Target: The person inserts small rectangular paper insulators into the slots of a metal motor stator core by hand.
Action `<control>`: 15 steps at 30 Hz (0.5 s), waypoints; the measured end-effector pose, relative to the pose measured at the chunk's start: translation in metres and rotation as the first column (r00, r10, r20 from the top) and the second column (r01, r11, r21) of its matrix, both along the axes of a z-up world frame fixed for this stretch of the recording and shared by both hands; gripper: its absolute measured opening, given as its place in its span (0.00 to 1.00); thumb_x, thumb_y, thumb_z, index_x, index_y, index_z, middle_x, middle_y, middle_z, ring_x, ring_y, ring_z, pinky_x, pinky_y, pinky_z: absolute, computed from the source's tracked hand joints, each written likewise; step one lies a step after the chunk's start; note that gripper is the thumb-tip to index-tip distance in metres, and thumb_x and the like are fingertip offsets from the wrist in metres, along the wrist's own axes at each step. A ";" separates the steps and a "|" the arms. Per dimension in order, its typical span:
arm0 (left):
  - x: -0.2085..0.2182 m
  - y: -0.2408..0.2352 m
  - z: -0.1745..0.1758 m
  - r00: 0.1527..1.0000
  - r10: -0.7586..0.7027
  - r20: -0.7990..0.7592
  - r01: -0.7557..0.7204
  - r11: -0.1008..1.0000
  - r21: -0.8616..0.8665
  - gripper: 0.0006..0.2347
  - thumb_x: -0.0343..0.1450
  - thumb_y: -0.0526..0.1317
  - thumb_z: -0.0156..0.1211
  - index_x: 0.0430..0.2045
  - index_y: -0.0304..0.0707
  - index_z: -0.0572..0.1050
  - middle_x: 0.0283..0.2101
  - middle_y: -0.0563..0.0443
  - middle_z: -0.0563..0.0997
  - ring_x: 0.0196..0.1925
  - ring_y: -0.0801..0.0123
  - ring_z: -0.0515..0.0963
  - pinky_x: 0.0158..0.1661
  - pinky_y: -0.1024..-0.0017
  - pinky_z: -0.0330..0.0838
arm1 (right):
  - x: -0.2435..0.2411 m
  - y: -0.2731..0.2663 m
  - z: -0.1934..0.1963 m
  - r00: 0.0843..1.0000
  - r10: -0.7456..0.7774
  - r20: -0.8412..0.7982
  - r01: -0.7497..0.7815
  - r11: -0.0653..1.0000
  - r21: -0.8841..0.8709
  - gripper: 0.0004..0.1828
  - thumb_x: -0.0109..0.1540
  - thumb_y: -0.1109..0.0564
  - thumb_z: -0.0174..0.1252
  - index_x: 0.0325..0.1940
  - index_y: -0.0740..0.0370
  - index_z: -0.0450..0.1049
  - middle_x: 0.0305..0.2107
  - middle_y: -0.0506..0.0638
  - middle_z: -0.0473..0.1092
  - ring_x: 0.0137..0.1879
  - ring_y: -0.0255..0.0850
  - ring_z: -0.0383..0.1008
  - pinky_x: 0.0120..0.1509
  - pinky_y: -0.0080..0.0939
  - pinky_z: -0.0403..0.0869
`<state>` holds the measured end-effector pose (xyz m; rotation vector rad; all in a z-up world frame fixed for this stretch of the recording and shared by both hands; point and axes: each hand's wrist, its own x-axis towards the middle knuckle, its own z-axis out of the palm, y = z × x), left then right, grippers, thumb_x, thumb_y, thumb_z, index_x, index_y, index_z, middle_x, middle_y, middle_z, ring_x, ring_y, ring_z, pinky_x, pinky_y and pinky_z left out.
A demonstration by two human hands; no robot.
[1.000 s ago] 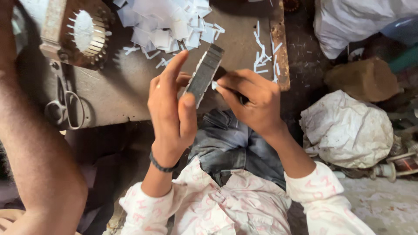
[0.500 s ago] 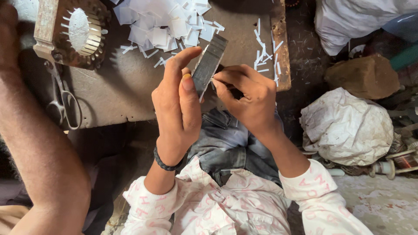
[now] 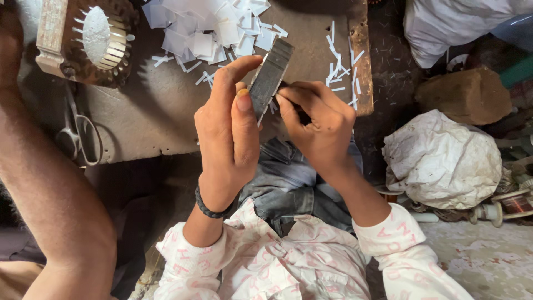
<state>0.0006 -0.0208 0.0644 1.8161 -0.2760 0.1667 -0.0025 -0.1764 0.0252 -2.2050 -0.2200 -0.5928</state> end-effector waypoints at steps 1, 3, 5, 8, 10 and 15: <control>0.000 0.000 0.000 1.000 0.001 -0.006 -0.001 1.000 -0.004 0.20 0.87 0.51 0.37 0.59 0.32 0.70 0.23 0.55 0.72 0.23 0.78 0.72 0.28 0.78 0.64 | -0.001 0.000 0.000 1.000 -0.009 -0.002 0.009 1.000 0.005 0.07 0.62 0.66 0.69 0.44 0.63 0.81 0.39 0.53 0.78 0.39 0.42 0.82 0.41 0.37 0.78; 0.001 -0.001 -0.001 1.000 -0.001 -0.008 0.001 1.000 -0.003 0.20 0.87 0.51 0.37 0.59 0.32 0.70 0.23 0.55 0.72 0.23 0.78 0.72 0.28 0.78 0.64 | -0.003 -0.005 0.002 0.999 0.037 -0.033 -0.035 0.999 0.038 0.08 0.62 0.66 0.70 0.45 0.64 0.81 0.39 0.53 0.78 0.39 0.42 0.82 0.41 0.38 0.77; 0.001 0.000 -0.001 1.000 0.001 0.000 -0.001 1.000 0.008 0.20 0.87 0.51 0.37 0.59 0.32 0.70 0.23 0.55 0.71 0.23 0.78 0.72 0.28 0.79 0.64 | -0.005 -0.009 0.003 0.996 0.086 -0.031 -0.084 0.995 0.053 0.08 0.63 0.66 0.69 0.46 0.64 0.81 0.40 0.52 0.78 0.41 0.42 0.82 0.43 0.37 0.78; 0.002 0.000 -0.002 1.000 0.005 0.013 -0.006 1.000 0.017 0.20 0.88 0.51 0.37 0.59 0.33 0.70 0.23 0.55 0.70 0.23 0.78 0.72 0.28 0.79 0.63 | -0.004 -0.011 0.002 0.991 0.135 0.002 -0.135 0.990 0.046 0.08 0.64 0.66 0.68 0.46 0.63 0.80 0.42 0.52 0.78 0.46 0.42 0.83 0.47 0.37 0.80; 0.001 0.000 -0.001 1.000 -0.003 0.003 0.003 1.000 -0.004 0.20 0.88 0.51 0.37 0.59 0.33 0.70 0.23 0.55 0.72 0.23 0.78 0.73 0.28 0.79 0.64 | -0.002 -0.009 0.002 0.991 0.132 -0.003 -0.132 0.990 0.048 0.07 0.64 0.67 0.68 0.46 0.63 0.80 0.42 0.52 0.78 0.45 0.42 0.83 0.49 0.38 0.80; 0.003 0.000 -0.003 1.000 -0.003 -0.016 0.002 1.000 -0.015 0.20 0.87 0.52 0.37 0.59 0.33 0.70 0.22 0.55 0.71 0.23 0.78 0.72 0.28 0.78 0.63 | 0.001 -0.005 0.001 0.997 0.075 -0.036 -0.073 0.996 0.046 0.08 0.62 0.66 0.69 0.44 0.63 0.80 0.40 0.53 0.78 0.41 0.42 0.82 0.44 0.38 0.78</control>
